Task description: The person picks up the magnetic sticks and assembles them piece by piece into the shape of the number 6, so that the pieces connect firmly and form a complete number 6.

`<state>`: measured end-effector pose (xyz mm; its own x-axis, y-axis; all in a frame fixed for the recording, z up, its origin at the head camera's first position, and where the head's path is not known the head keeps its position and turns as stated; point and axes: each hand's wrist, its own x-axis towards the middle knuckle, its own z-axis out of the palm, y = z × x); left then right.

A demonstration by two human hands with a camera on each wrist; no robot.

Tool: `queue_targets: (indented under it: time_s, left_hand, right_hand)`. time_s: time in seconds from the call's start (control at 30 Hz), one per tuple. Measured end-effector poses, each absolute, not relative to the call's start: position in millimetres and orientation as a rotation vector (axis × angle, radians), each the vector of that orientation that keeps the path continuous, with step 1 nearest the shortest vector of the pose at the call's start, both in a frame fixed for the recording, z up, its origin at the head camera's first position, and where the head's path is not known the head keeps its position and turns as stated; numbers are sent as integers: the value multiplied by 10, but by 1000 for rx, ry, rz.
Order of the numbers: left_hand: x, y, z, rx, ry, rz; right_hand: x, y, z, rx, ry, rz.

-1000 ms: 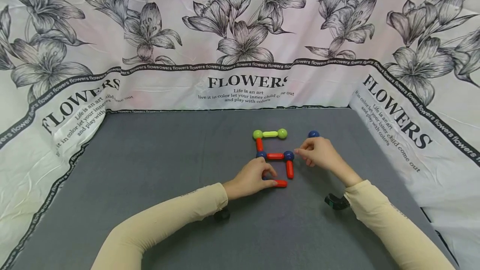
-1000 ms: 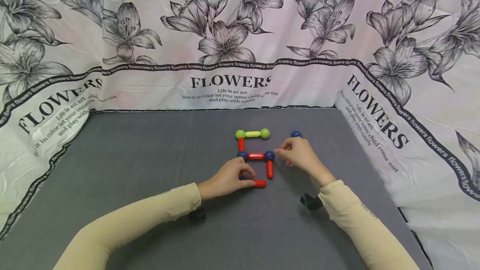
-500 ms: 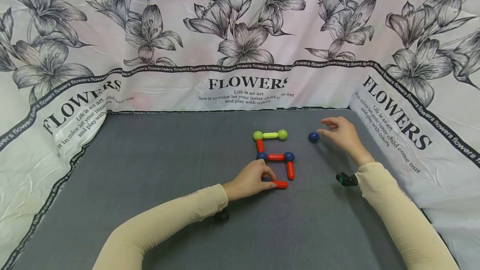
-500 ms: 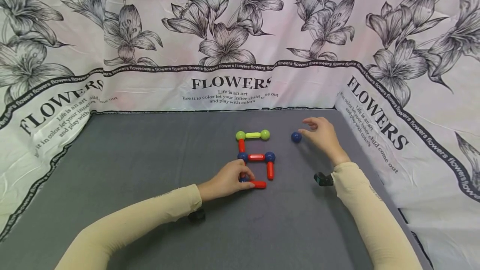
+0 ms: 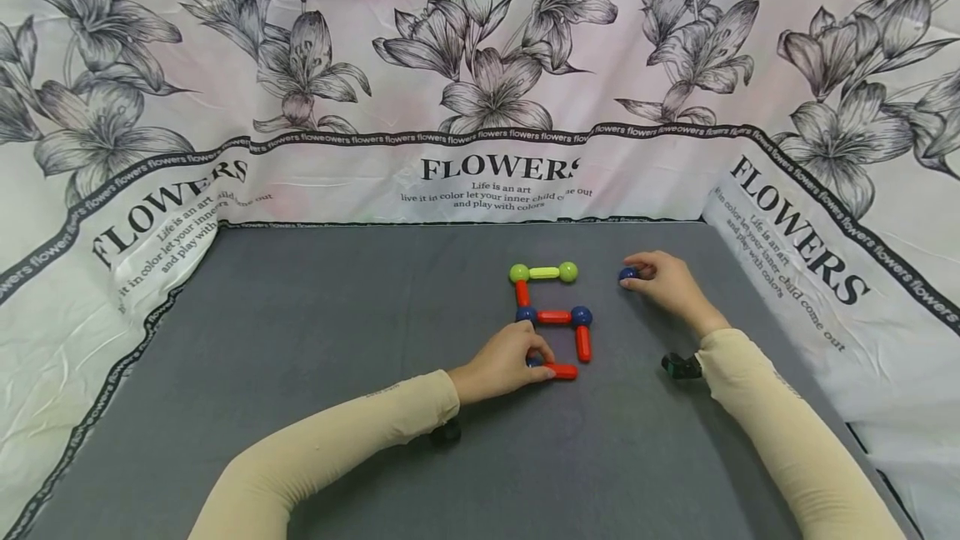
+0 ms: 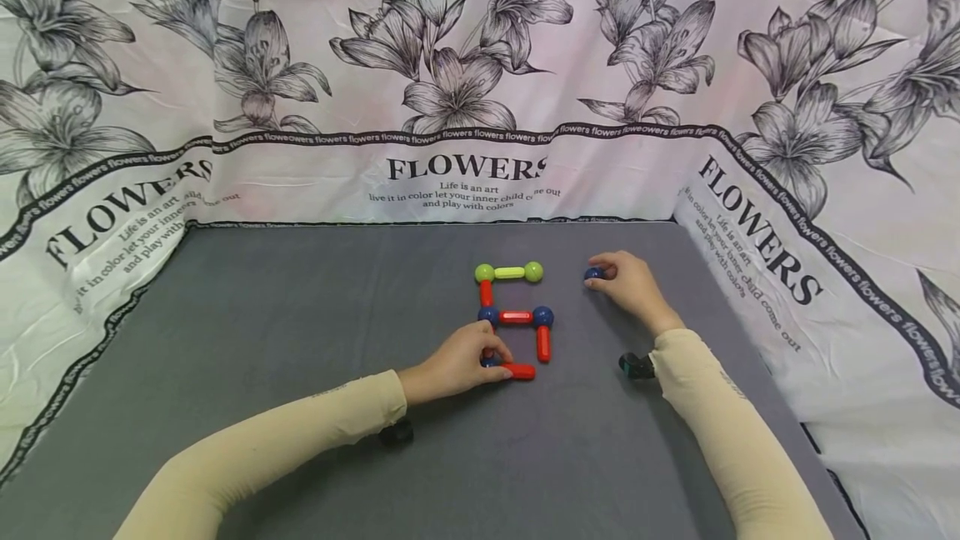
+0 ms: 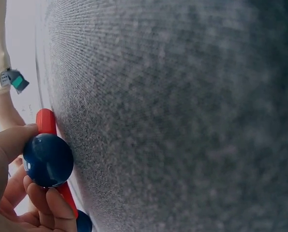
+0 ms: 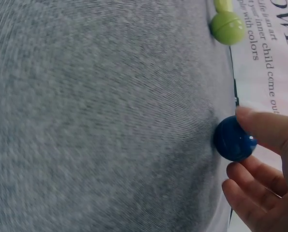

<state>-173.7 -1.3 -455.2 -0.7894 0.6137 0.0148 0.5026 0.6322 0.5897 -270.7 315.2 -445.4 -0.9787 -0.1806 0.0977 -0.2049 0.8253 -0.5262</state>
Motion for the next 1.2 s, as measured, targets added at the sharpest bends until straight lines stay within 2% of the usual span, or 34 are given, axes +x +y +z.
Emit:
queue_targets:
  time_s: [0.57,1.2]
  left_hand:
    - [-1714,28,-4538,939,2709,733]
    - [-1671,48,-4520,957,2754,726]
  right_hand:
    - [-2603,3152,-4464,276,-2925,865]
    - [-2053,2991,-4271,380,-2964,970]
